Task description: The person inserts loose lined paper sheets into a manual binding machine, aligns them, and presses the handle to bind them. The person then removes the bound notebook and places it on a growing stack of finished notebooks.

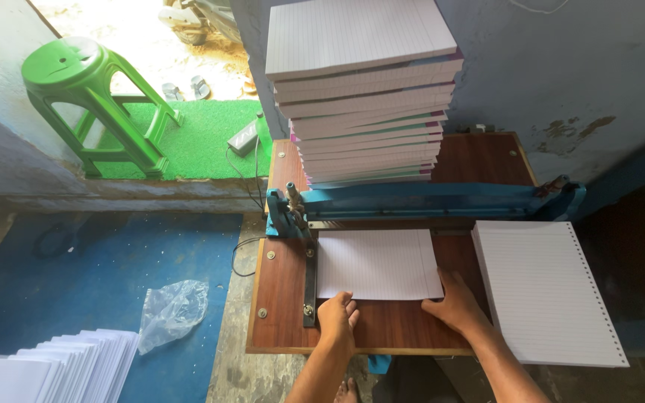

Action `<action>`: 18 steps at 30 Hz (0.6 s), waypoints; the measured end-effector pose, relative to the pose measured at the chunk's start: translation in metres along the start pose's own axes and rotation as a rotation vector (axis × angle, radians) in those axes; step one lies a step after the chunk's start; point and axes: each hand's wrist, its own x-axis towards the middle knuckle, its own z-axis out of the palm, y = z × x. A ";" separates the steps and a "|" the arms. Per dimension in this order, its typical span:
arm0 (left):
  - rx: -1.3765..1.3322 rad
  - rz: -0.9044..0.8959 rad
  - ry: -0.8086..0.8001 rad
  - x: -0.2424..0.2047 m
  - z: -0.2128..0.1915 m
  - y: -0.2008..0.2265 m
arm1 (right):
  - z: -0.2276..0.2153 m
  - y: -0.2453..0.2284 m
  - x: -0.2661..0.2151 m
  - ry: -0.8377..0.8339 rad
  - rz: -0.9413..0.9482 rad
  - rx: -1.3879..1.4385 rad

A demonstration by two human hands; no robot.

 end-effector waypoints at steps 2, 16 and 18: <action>0.000 -0.004 -0.009 0.000 0.003 0.001 | -0.002 0.000 0.000 0.013 -0.012 -0.015; -0.035 -0.010 0.022 0.016 0.001 -0.006 | 0.002 0.006 0.009 -0.032 0.020 -0.023; -0.030 -0.015 0.020 0.017 0.000 -0.010 | 0.002 0.005 0.007 -0.044 0.045 -0.021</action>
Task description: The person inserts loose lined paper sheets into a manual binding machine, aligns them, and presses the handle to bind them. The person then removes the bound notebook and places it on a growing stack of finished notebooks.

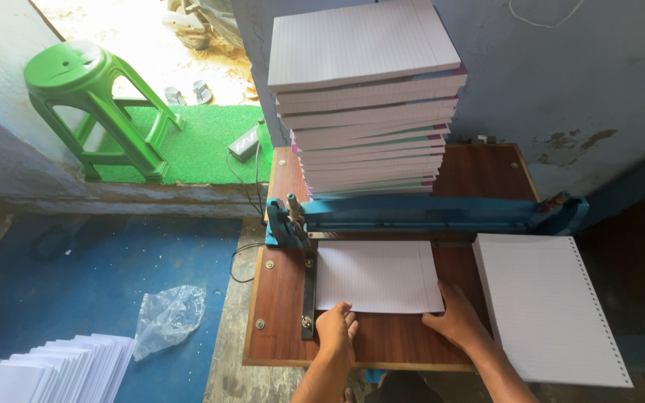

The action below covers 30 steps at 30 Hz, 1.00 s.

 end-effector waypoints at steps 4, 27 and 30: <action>0.015 0.010 -0.003 0.004 0.002 0.001 | -0.002 0.002 0.001 0.037 -0.031 0.031; -0.041 0.094 0.152 0.007 0.001 -0.021 | -0.009 -0.004 -0.003 -0.003 -0.022 0.081; -0.028 0.111 0.182 0.003 0.005 -0.015 | -0.015 -0.006 -0.002 -0.037 -0.039 0.092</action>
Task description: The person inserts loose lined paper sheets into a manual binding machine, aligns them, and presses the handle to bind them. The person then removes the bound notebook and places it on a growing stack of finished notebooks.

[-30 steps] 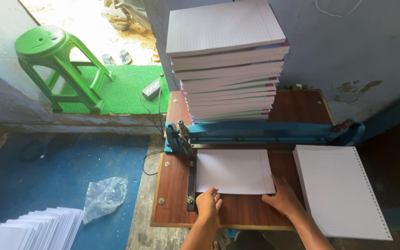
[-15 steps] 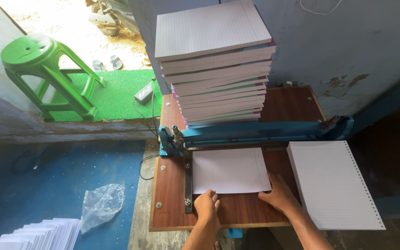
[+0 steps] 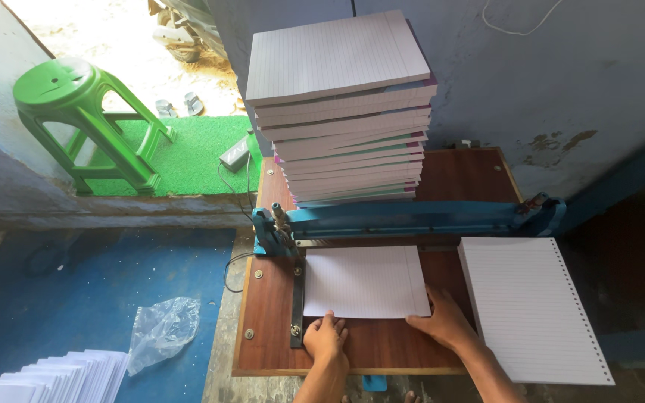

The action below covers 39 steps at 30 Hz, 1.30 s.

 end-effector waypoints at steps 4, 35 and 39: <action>0.022 0.051 0.032 -0.005 0.002 0.003 | -0.002 0.004 0.003 -0.023 0.239 0.282; 1.516 1.690 -0.394 -0.116 0.021 0.025 | -0.038 -0.017 -0.043 -0.096 0.257 1.339; 1.250 1.745 -0.449 -0.124 0.034 0.038 | -0.060 -0.039 -0.053 -0.073 0.157 1.418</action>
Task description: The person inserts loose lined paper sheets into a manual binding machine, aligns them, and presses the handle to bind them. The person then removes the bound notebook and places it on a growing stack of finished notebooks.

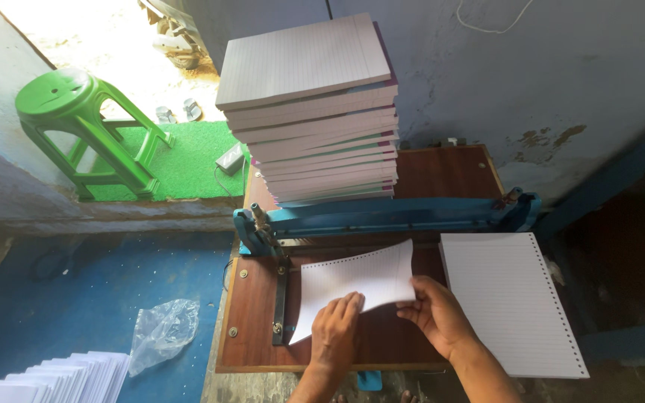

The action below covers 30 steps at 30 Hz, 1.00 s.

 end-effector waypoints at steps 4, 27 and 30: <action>-0.116 -0.070 -0.040 0.032 -0.030 0.012 | 0.002 -0.016 -0.006 0.004 -0.139 -0.011; -1.195 -0.979 -0.259 0.128 -0.009 0.074 | -0.095 -0.082 -0.026 0.241 -0.237 -0.458; -1.207 -1.087 -0.378 0.123 0.020 0.091 | -0.126 -0.086 -0.029 0.317 -0.177 -0.551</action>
